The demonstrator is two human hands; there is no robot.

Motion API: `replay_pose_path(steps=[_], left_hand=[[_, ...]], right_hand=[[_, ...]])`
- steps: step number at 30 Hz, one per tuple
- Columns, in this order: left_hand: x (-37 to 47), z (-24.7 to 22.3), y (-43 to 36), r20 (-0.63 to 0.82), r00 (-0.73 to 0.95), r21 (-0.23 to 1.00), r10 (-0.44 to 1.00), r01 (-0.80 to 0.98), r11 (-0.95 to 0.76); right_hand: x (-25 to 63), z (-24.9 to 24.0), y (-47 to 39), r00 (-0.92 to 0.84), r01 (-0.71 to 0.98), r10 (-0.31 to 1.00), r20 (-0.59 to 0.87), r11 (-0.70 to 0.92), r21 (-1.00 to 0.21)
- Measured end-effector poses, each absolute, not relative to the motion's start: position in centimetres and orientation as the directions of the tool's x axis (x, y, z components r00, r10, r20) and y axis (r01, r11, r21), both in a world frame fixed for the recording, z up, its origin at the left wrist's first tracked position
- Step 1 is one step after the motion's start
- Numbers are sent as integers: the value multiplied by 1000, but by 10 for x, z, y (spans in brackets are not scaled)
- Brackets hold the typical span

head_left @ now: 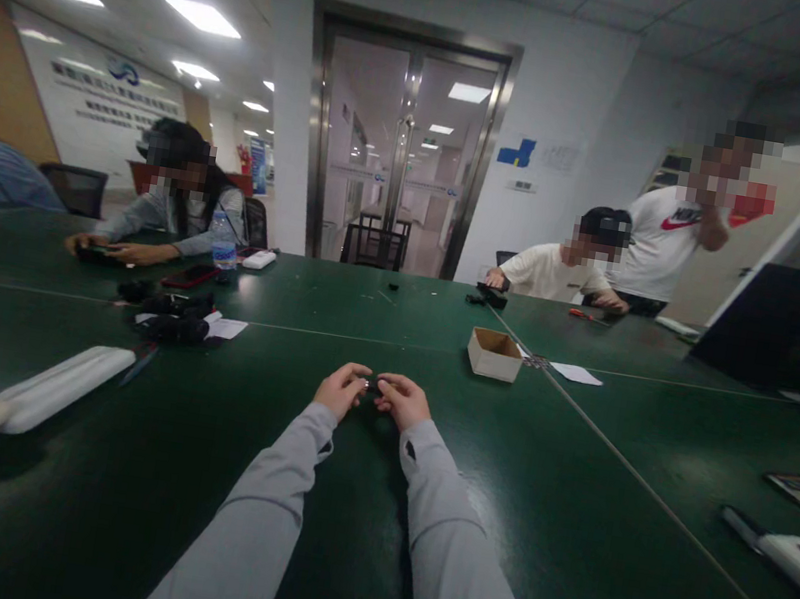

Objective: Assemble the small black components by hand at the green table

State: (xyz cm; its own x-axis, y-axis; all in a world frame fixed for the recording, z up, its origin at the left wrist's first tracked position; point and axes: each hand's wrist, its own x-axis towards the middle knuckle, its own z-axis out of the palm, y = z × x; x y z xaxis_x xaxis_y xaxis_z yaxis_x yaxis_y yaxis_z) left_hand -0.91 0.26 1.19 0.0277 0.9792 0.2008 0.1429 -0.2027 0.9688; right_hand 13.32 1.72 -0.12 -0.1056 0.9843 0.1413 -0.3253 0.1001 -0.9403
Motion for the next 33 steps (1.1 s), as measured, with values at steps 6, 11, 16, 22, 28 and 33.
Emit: replay_pose_path(steps=[6, 11, 16, 22, 28, 33], left_hand=[[-11, 11, 4, 208, 50, 962, 977, 168, -214], [-10, 13, 2, 212, 38, 954, 977, 210, -215], [-10, 14, 3, 189, 22, 968, 982, 163, -190], [-11, 12, 4, 200, 28, 964, 979, 174, -202], [-11, 13, 3, 207, 33, 962, 978, 174, -210], [-11, 12, 4, 211, 47, 963, 976, 159, -216]], right_hand=[[133, 0, 16, -113, -320, 983, 144, 101, -942], [134, -1, 17, -112, -319, 982, 153, 110, -941], [135, -3, 19, -114, -318, 981, 157, 114, -941], [135, -4, 19, -116, -320, 982, 151, 107, -941], [136, -5, 19, -122, -319, 981, 152, 106, -942], [135, -6, 20, -111, -326, 981, 158, 115, -938]])
